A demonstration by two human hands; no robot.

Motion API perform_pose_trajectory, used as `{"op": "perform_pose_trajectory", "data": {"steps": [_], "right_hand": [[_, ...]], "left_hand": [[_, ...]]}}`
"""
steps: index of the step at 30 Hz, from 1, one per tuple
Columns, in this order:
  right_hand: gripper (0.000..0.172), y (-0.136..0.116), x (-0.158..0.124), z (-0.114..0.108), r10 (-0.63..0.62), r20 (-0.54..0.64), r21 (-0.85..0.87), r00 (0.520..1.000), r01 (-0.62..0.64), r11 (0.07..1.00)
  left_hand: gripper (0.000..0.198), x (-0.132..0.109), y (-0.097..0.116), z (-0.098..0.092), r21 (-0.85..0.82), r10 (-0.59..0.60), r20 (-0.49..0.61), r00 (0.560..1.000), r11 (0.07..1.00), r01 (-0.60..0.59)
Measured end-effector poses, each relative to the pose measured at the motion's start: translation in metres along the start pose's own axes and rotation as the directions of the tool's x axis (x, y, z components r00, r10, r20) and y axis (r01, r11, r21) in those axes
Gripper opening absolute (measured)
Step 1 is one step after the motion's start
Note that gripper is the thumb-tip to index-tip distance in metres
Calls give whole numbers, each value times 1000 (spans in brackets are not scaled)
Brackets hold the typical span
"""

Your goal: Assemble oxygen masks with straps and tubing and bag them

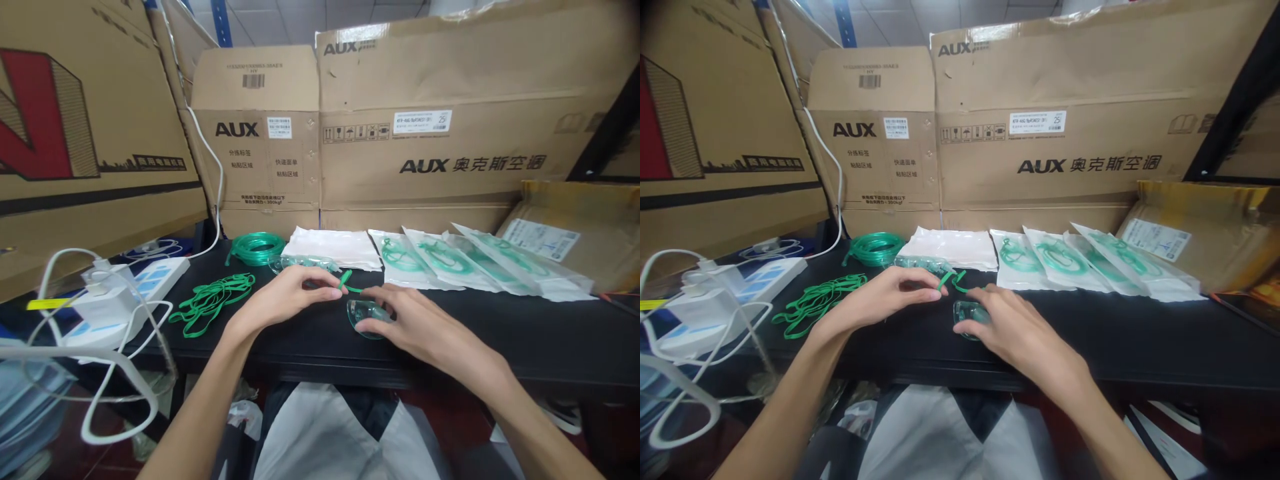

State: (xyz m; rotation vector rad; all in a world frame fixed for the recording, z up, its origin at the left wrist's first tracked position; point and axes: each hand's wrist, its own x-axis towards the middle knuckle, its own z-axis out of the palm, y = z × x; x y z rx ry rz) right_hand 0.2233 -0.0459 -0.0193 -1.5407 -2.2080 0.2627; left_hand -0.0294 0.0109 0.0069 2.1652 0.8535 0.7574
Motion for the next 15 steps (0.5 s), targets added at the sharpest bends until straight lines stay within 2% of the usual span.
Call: {"op": "perform_pose_trajectory", "data": {"steps": [2, 5, 7, 9, 12, 15], "right_hand": [[49, 0, -3, 2, 3, 57, 10, 998, -3, 1000], [45, 0, -6, -10, 38, 110, 69, 993, -46, 997], [46, -2, -7, -21, 27, 108, 129, 994, -41, 991], [42, -6, -5, -28, -13, 51, 250, 999, 0, 968], [34, -11, 1, -26, -31, -73, 518, 997, 64, 853], [36, -11, 9, -16, 0, -119, 677, 993, 82, 731]], "left_hand": [[26, 2, -1, 2, -17, 20, -35, 999, 1000, -20], [28, 5, -1, 6, -98, 13, -55, 998, 995, -18], [28, 7, -1, 10, -158, -1, -73, 997, 987, -10], [28, 9, 1, 14, -206, -28, -107, 994, 979, 6], [29, 12, 4, 20, -280, -70, -165, 984, 960, 21], [30, 13, 6, 23, -342, -98, -209, 973, 940, 22]]}}
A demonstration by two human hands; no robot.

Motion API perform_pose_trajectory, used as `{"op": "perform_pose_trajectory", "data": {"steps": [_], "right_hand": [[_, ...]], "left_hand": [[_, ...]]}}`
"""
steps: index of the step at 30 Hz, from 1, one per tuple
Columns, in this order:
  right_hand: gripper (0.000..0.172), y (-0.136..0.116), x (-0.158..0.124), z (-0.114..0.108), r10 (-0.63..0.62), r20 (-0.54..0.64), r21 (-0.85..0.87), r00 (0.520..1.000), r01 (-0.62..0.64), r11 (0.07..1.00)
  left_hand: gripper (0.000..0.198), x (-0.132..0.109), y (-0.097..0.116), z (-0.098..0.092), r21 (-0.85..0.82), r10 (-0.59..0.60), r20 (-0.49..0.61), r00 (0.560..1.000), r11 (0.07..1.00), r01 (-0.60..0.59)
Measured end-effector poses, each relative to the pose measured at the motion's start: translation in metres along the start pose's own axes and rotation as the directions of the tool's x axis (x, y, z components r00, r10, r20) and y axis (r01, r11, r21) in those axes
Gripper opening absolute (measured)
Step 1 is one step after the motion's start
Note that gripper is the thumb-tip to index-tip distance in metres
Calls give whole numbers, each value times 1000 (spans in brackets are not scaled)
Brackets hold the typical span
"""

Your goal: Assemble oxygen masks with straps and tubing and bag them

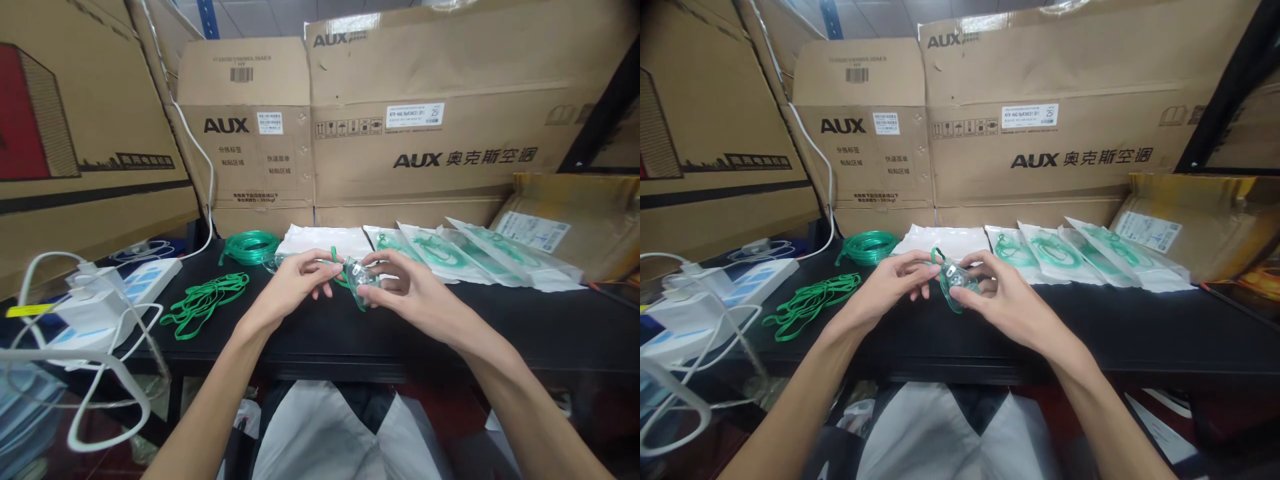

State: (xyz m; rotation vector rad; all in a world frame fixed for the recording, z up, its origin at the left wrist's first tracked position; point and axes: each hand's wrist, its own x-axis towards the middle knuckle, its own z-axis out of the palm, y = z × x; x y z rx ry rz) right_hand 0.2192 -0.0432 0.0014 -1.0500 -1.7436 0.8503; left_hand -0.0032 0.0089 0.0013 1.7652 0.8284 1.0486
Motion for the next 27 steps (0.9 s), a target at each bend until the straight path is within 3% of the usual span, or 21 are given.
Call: {"op": "perform_pose_trajectory", "data": {"steps": [7, 27], "right_hand": [[50, 8, 4, 1, 20, -65, 2, 998, -20, 1000], [48, 13, 7, 1, -26, -66, 97, 997, 33, 995]], "left_hand": [[27, -1, 1, 0, -90, -17, -71, 997, 996, 10], [29, -2, 4, 0, -114, -18, -58, 998, 993, 11]]}}
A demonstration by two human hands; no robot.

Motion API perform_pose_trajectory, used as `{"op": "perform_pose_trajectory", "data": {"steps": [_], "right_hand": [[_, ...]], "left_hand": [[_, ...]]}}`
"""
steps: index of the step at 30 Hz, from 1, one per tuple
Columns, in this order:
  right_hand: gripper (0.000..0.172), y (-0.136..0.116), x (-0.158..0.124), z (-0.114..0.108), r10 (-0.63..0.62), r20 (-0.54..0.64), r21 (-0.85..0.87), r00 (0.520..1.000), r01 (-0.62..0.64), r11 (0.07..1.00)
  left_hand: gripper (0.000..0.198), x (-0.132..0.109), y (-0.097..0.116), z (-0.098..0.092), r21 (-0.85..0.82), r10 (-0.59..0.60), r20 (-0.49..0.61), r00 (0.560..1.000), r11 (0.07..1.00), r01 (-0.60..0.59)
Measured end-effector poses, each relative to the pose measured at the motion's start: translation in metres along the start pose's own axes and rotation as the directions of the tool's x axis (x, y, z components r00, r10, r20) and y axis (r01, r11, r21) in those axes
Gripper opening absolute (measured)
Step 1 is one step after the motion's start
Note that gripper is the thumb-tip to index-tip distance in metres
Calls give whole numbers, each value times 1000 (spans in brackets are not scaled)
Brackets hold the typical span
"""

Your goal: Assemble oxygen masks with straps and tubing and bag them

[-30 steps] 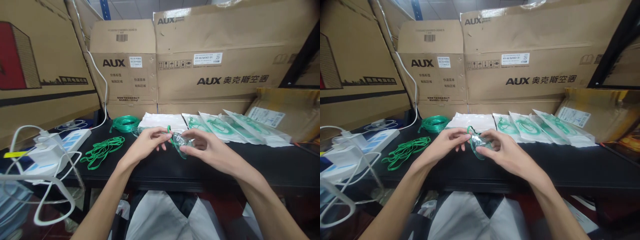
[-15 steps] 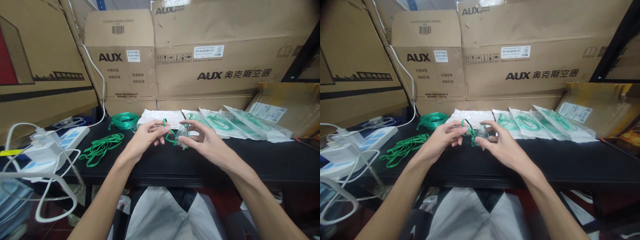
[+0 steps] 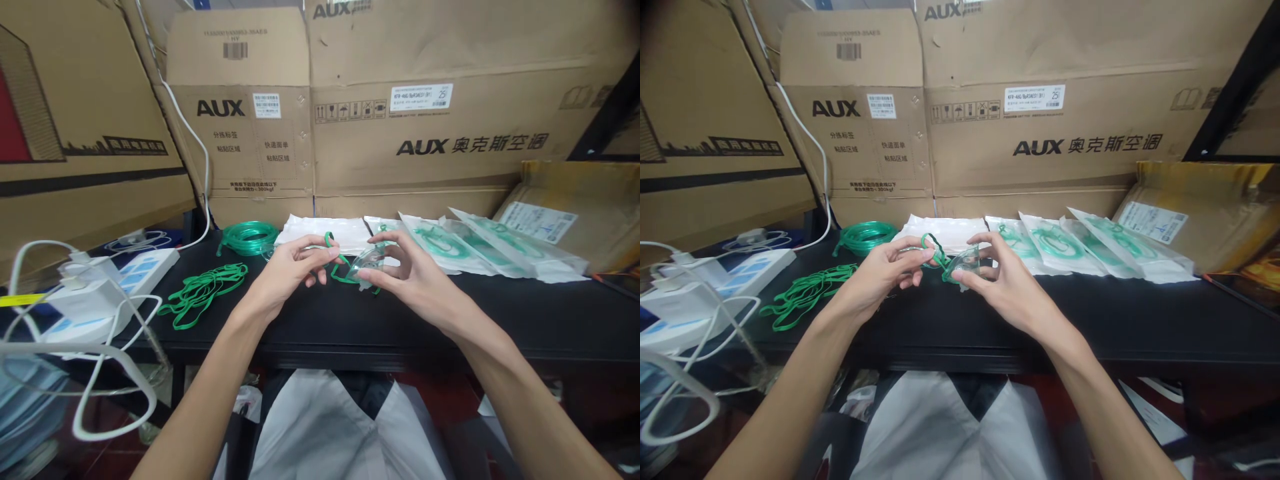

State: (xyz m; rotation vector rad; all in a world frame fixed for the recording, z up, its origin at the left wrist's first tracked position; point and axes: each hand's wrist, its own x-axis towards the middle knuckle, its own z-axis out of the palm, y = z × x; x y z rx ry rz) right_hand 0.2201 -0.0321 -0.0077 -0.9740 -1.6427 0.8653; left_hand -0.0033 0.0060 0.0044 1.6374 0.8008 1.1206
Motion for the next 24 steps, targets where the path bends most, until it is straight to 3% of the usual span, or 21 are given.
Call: {"op": "perform_pose_trajectory", "data": {"steps": [16, 24], "right_hand": [[49, 0, 2, 6, -38, -32, 30, 999, 39, 999], [53, 5, 3, 12, 37, -102, 67, 994, -30, 997]], "left_hand": [[28, -2, 0, 2, 125, 47, -1, 999, 991, -46], [29, -3, 3, 2, 115, 32, 70, 997, 993, -40]]}}
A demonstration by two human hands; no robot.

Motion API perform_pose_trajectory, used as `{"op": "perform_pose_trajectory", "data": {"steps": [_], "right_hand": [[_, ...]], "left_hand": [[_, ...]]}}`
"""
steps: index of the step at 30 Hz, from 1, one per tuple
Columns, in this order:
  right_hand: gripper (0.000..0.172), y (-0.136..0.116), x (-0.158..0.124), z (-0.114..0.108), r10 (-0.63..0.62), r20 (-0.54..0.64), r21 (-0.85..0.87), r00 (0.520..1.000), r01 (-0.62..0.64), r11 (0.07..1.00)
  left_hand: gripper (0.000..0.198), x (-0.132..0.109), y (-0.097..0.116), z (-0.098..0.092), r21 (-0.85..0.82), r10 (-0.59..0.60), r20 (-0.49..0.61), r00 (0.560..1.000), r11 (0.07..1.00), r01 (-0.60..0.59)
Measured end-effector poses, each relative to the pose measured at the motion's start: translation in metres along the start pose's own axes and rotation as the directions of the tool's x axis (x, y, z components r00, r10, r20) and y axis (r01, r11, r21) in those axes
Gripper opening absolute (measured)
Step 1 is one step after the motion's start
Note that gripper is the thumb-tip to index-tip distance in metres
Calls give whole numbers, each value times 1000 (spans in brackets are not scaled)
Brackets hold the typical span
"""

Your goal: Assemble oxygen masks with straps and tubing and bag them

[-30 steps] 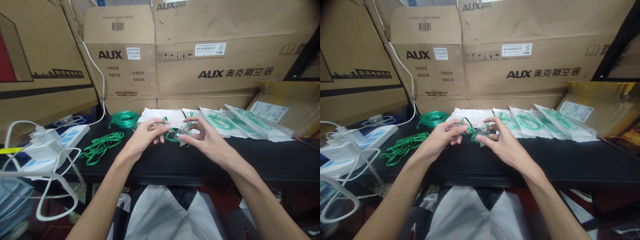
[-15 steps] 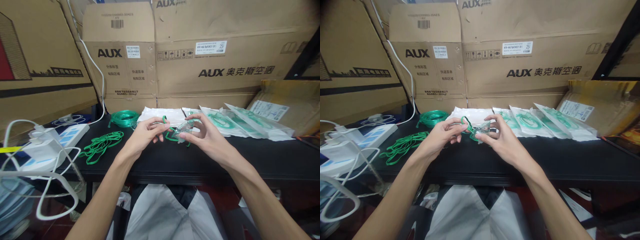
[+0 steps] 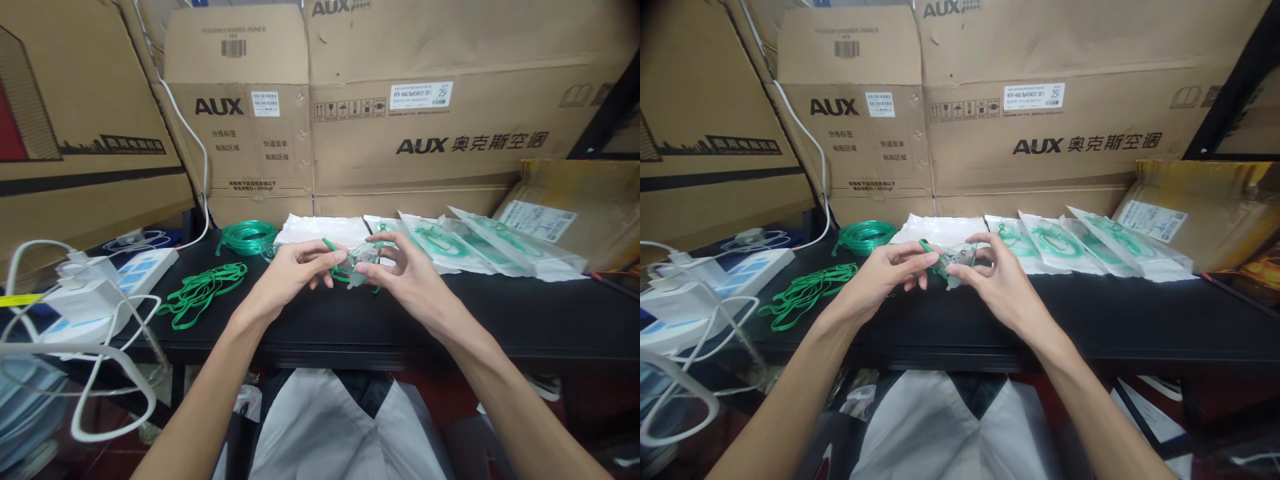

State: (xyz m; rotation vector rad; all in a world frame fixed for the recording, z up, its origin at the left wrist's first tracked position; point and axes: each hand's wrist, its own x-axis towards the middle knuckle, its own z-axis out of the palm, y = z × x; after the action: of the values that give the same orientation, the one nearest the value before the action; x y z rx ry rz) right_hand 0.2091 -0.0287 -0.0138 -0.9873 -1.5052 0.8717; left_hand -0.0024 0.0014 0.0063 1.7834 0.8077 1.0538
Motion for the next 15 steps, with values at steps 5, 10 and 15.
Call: {"op": "perform_pose_trajectory", "data": {"steps": [5, 10, 15], "right_hand": [[58, 6, 1, 4, -21, -34, 39, 999, 22, 999], [50, 2, -3, 13, -173, -212, -146, 962, 144, 979], [15, -6, -13, 25, -448, -166, -533, 878, 303, 790]], "left_hand": [[27, 1, 0, 1, 8, -1, 4, 1000, 1000, 1], [26, 2, 0, 2, 26, 9, -83, 997, 1000, -7], [24, 2, 0, 2, 18, 17, -62, 998, 1000, -16]]}}
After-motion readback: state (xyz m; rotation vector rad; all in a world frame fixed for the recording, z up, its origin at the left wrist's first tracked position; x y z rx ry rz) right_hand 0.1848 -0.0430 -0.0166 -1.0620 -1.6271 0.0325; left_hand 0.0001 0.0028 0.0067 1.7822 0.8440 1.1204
